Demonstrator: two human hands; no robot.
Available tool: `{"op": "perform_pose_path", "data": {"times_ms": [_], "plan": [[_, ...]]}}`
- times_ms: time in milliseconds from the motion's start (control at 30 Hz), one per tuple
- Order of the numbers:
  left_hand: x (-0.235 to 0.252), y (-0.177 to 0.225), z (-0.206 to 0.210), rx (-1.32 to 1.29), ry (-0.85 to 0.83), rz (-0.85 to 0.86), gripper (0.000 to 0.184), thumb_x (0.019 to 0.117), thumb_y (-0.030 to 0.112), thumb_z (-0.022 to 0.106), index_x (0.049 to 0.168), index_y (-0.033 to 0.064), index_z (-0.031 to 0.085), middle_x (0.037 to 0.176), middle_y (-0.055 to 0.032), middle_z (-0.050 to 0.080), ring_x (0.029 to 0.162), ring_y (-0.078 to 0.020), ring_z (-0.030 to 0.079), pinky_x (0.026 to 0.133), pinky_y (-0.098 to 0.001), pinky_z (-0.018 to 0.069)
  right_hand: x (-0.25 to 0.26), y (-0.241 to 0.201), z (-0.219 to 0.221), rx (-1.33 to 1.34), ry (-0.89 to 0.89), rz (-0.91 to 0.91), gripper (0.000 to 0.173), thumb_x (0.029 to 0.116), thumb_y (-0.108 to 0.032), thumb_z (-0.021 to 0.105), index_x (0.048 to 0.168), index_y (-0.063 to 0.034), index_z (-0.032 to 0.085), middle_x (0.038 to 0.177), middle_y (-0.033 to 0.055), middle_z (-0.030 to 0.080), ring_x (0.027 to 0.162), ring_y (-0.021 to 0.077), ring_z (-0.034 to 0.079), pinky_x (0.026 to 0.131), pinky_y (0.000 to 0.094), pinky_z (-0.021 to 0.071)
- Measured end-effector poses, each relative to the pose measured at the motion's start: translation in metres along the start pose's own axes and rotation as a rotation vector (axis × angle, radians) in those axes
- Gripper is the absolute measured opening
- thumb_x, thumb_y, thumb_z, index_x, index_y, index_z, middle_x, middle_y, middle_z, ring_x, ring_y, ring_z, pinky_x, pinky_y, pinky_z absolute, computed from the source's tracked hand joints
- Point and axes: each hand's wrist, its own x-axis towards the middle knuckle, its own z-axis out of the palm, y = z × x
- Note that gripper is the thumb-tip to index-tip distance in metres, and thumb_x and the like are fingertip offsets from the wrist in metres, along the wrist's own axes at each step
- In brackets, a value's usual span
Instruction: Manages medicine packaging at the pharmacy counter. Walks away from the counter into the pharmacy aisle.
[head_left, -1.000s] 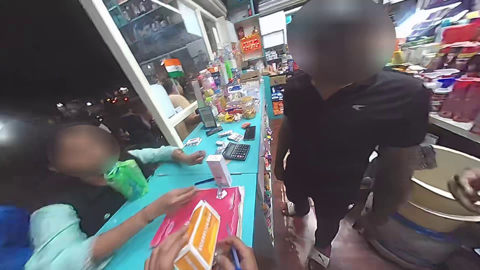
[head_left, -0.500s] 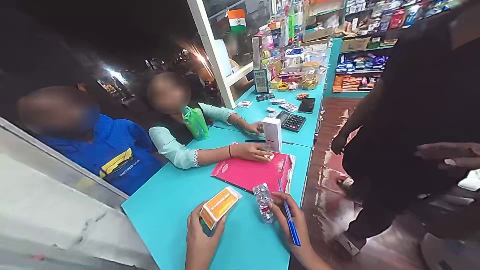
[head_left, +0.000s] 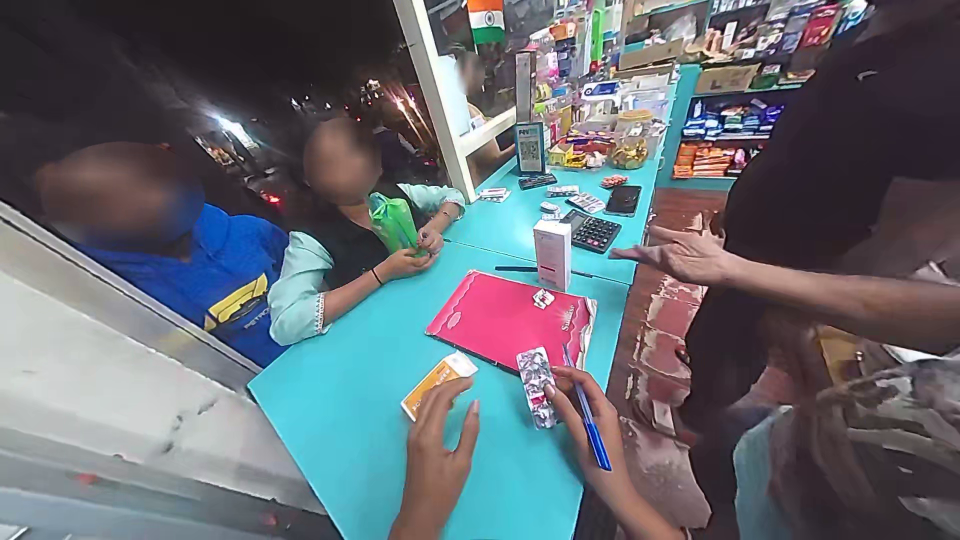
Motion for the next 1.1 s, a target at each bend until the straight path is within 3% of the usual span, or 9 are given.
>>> {"op": "perform_pose_path", "data": {"times_ms": [67, 133, 200, 333, 467, 633, 833, 1100], "plan": [[0.018, 0.01, 0.006, -0.097, -0.171, -0.067, 0.033, 0.0987, 0.024, 0.059, 0.119, 0.0013, 0.071, 0.111, -0.0106, 0.074, 0.098, -0.0131, 0.071, 0.081, -0.0263, 0.059, 0.0, 0.0, 0.001, -0.006, -0.005, 0.0, 0.026, 0.0935, -0.004, 0.065, 0.119, 0.0024, 0.064, 0.087, -0.0033, 0.072, 0.075, -0.0007, 0.066, 0.069, 0.0149, 0.055], [0.04, 0.014, 0.012, -0.16, -0.341, -0.15, 0.043, 0.1002, 0.028, 0.059, 0.133, -0.0004, 0.063, 0.113, -0.0114, 0.073, 0.097, -0.0159, 0.071, 0.078, -0.0303, 0.0589, 0.0, 0.0, 0.002, 0.0, -0.015, -0.002, 0.027, 0.0934, -0.003, 0.065, 0.12, 0.0025, 0.064, 0.089, -0.0024, 0.073, 0.077, -0.0001, 0.067, 0.071, 0.0157, 0.0558], [0.061, 0.014, 0.019, -0.23, -0.505, -0.225, 0.05, 0.101, 0.031, 0.061, 0.139, -0.0007, 0.056, 0.106, -0.0107, 0.073, 0.09, -0.016, 0.071, 0.077, -0.0317, 0.0586, 0.0, -0.001, 0.003, 0.006, -0.023, -0.005, 0.027, 0.0931, -0.003, 0.065, 0.119, 0.003, 0.063, 0.089, -0.0025, 0.074, 0.077, 0.0001, 0.068, 0.071, 0.0164, 0.0568], [0.075, 0.005, 0.031, -0.504, -0.71, -0.333, 0.038, 0.1026, 0.022, 0.059, 0.132, -0.0007, 0.06, 0.093, -0.0033, 0.07, 0.073, -0.0055, 0.066, 0.068, -0.0233, 0.0559, -0.001, -0.001, 0.003, -0.002, -0.034, -0.003, 0.027, 0.0933, -0.003, 0.066, 0.12, 0.0032, 0.063, 0.089, -0.002, 0.074, 0.076, 0.0006, 0.068, 0.071, 0.0166, 0.0565], [0.059, -0.015, 0.033, -0.614, -0.742, -0.317, 0.033, 0.1025, 0.019, 0.059, 0.126, -0.0044, 0.061, 0.097, -0.0032, 0.073, 0.081, -0.0063, 0.071, 0.077, -0.0256, 0.0603, -0.001, -0.001, 0.004, -0.025, -0.042, 0.008, 0.027, 0.093, -0.003, 0.066, 0.119, 0.002, 0.064, 0.089, -0.0028, 0.074, 0.078, 0.0007, 0.068, 0.074, 0.0168, 0.0569], [0.057, -0.02, 0.034, -0.619, -0.687, -0.268, 0.028, 0.1036, 0.017, 0.057, 0.119, -0.0048, 0.064, 0.091, -0.0032, 0.072, 0.077, -0.0065, 0.07, 0.075, -0.026, 0.0605, 0.0, 0.001, 0.004, -0.04, -0.047, 0.017, 0.027, 0.0917, -0.002, 0.066, 0.118, 0.0017, 0.064, 0.089, -0.0028, 0.073, 0.078, 0.0007, 0.067, 0.072, 0.0171, 0.0566], [0.058, -0.015, 0.03, -0.655, -0.695, -0.302, 0.024, 0.1017, 0.01, 0.058, 0.118, -0.0067, 0.063, 0.09, -0.0045, 0.071, 0.076, -0.0059, 0.069, 0.076, -0.0248, 0.0597, 0.001, -0.004, 0.003, -0.049, -0.06, 0.066, 0.029, 0.0904, 0.003, 0.065, 0.119, 0.0029, 0.063, 0.09, -0.0049, 0.073, 0.077, -0.0002, 0.067, 0.072, 0.0183, 0.0569], [0.054, -0.013, 0.034, -0.618, -0.7, -0.272, 0.022, 0.101, 0.012, 0.059, 0.113, -0.006, 0.065, 0.09, -0.0063, 0.071, 0.079, -0.0075, 0.07, 0.077, -0.026, 0.0595, 0.001, -0.005, 0.001, -0.036, -0.084, 0.099, 0.029, 0.0909, 0.005, 0.064, 0.12, 0.0026, 0.062, 0.091, -0.0044, 0.074, 0.079, 0.0013, 0.068, 0.074, 0.0197, 0.0576]]}}
